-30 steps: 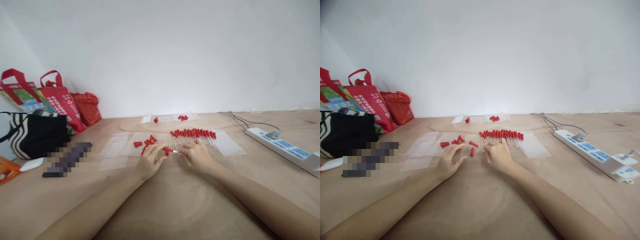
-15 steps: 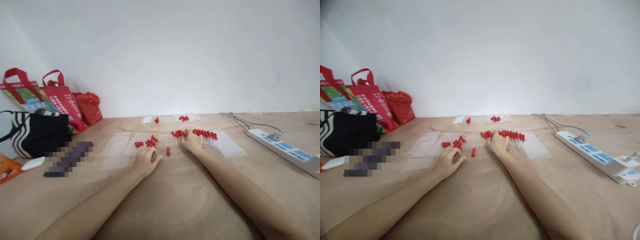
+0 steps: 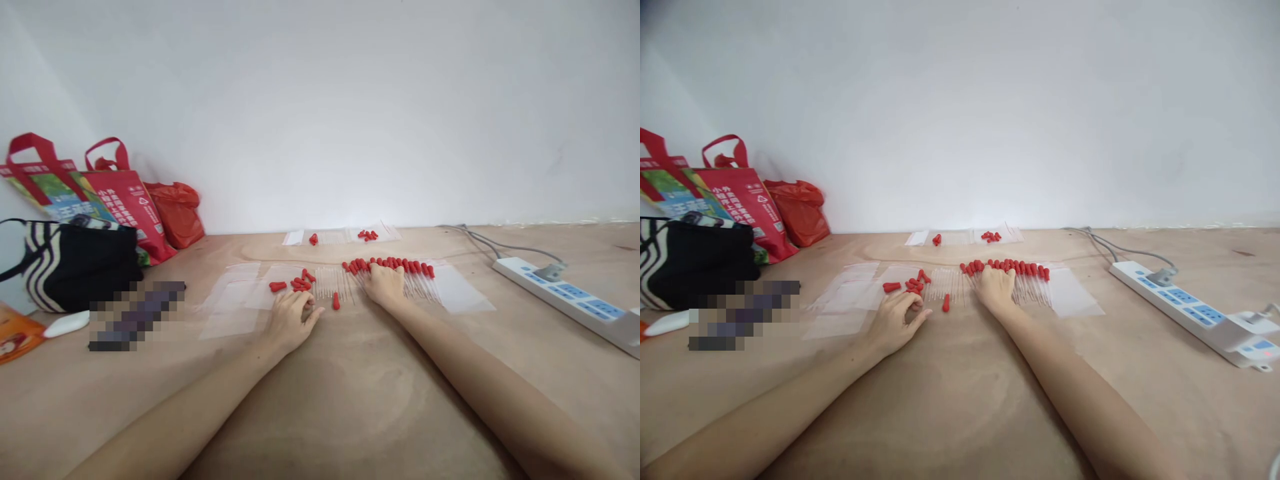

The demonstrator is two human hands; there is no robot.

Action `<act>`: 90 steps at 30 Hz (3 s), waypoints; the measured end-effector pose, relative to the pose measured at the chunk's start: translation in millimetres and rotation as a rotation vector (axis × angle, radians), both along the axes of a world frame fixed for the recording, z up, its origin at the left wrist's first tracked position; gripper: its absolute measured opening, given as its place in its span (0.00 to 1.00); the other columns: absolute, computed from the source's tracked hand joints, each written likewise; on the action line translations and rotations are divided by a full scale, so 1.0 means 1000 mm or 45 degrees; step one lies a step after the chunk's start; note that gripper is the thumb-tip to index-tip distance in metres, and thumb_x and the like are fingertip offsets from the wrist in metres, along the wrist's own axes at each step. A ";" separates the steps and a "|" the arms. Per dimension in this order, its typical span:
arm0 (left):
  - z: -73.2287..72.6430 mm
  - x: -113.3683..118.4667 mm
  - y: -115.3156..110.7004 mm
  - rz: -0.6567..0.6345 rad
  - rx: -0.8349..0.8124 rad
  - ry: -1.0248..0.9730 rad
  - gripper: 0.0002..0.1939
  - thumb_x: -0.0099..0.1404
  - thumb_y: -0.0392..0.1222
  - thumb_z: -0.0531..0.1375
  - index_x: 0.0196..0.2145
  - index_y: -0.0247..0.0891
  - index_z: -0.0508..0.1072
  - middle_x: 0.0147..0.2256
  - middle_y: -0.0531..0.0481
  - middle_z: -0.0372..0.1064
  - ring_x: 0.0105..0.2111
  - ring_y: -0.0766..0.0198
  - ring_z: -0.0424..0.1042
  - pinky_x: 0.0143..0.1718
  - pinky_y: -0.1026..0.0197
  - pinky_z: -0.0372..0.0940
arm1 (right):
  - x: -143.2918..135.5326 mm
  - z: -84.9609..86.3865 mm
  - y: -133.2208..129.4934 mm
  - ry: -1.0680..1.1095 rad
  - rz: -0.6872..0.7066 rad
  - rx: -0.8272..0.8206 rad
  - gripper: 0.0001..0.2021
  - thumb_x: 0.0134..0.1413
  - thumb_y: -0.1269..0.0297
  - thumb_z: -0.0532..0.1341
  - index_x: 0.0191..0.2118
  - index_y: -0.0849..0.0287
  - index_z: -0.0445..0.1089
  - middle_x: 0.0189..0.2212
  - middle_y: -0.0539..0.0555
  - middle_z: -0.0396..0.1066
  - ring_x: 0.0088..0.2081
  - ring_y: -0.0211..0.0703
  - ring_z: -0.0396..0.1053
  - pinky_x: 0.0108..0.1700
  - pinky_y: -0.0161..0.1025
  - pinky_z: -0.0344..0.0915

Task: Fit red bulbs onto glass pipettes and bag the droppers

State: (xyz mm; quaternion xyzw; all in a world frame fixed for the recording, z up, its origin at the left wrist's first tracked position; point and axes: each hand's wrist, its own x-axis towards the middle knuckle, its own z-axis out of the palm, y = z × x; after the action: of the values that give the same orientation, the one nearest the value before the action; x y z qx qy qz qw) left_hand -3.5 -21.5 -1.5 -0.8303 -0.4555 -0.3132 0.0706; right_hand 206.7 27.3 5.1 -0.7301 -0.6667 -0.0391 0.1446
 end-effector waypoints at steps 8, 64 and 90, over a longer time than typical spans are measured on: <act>0.000 0.001 0.001 -0.014 0.078 0.000 0.05 0.57 0.40 0.56 0.30 0.37 0.66 0.29 0.48 0.68 0.32 0.58 0.65 0.35 0.55 0.57 | -0.004 0.003 -0.009 0.015 0.055 0.114 0.13 0.53 0.66 0.46 0.38 0.65 0.63 0.33 0.64 0.70 0.38 0.52 0.65 0.39 0.46 0.46; -0.004 0.018 -0.009 -0.379 -0.169 -0.478 0.07 0.61 0.38 0.54 0.31 0.36 0.71 0.27 0.50 0.72 0.26 0.66 0.71 0.30 0.65 0.67 | 0.015 -0.015 -0.057 -0.231 1.189 1.013 0.13 0.55 0.76 0.45 0.34 0.64 0.67 0.24 0.53 0.63 0.26 0.36 0.55 0.36 0.39 0.47; 0.000 0.019 -0.010 -0.616 -0.069 -0.408 0.08 0.60 0.37 0.56 0.37 0.38 0.72 0.32 0.48 0.72 0.30 0.66 0.71 0.32 0.65 0.67 | 0.017 -0.014 -0.054 -0.020 1.101 0.910 0.15 0.57 0.74 0.43 0.30 0.60 0.65 0.25 0.52 0.66 0.27 0.35 0.60 0.37 0.39 0.48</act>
State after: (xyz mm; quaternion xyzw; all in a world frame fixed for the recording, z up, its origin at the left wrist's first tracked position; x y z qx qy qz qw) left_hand 15.4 -31.5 -1.1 -0.8564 -0.2577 -0.4358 -0.1014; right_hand 223.8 -26.3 -9.1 -0.2953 -0.8518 -0.2053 0.3810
